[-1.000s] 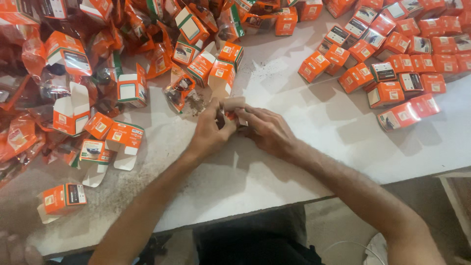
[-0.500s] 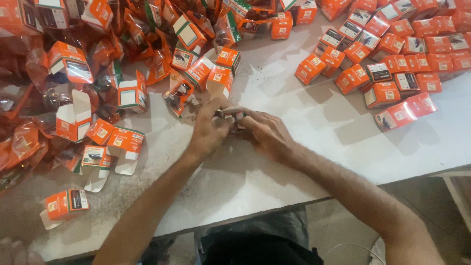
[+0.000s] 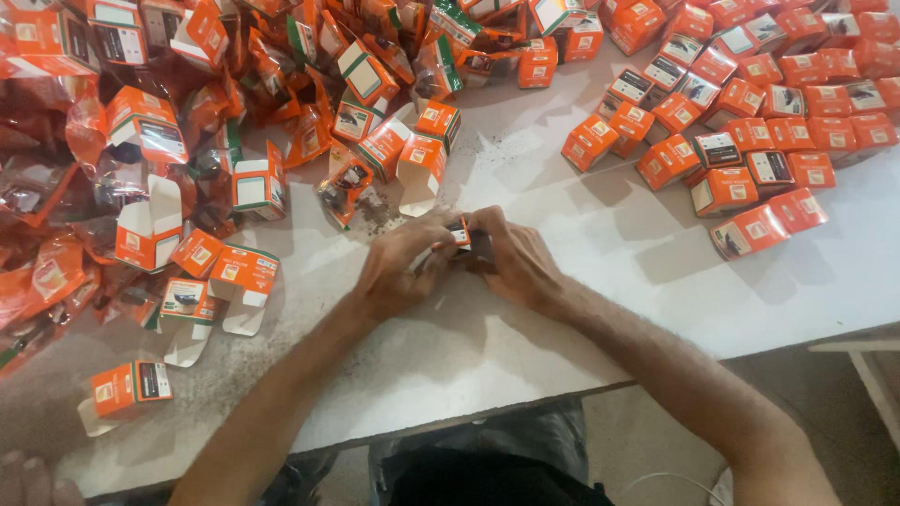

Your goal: The person folds small flat cardboard boxes into open boxes at a table covered with piles of orange boxes and plastic-wrapped items. They pick up a flat box, press and fold its flaps and sides to shape it, then set the finished box onto the pile and reach for the next one, repeating this cycle throughout the clip.

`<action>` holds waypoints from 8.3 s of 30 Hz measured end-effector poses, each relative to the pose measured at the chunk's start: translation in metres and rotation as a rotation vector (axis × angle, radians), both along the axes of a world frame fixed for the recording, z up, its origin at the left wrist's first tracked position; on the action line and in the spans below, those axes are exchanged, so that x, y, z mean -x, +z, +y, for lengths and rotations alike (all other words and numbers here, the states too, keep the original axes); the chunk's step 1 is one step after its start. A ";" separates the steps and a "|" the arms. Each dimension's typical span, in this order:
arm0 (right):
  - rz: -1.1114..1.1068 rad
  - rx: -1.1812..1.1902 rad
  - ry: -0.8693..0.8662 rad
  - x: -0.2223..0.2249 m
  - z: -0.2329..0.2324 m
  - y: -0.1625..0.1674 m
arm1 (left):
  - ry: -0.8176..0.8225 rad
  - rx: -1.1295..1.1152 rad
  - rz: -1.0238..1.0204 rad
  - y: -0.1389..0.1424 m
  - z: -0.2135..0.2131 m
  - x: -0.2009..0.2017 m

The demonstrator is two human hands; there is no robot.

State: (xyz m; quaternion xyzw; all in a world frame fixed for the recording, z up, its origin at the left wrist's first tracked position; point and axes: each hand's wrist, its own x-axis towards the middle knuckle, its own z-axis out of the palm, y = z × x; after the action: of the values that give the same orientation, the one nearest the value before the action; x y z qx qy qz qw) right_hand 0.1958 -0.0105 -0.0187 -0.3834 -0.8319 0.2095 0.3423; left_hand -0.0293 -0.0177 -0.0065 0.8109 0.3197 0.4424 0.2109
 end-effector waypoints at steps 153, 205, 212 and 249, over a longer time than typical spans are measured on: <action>-0.519 -0.401 -0.621 -0.083 0.074 0.031 | 0.358 -0.309 0.198 0.001 0.034 -0.032; 0.013 0.015 0.159 -0.012 0.022 0.013 | 0.203 -0.494 0.334 0.008 -0.005 -0.011; 0.037 0.013 0.149 -0.008 0.016 0.020 | 0.308 -0.254 0.342 0.025 -0.015 -0.023; -0.175 -0.398 0.058 0.003 -0.003 0.011 | -0.032 1.094 -0.638 -0.011 0.023 0.003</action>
State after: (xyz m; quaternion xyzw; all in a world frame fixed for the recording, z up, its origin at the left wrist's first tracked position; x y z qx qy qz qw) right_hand 0.1924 -0.0134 -0.0081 -0.3009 -0.8940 0.0171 0.3315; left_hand -0.0323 0.0049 -0.0173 0.4187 0.4087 0.4317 0.6865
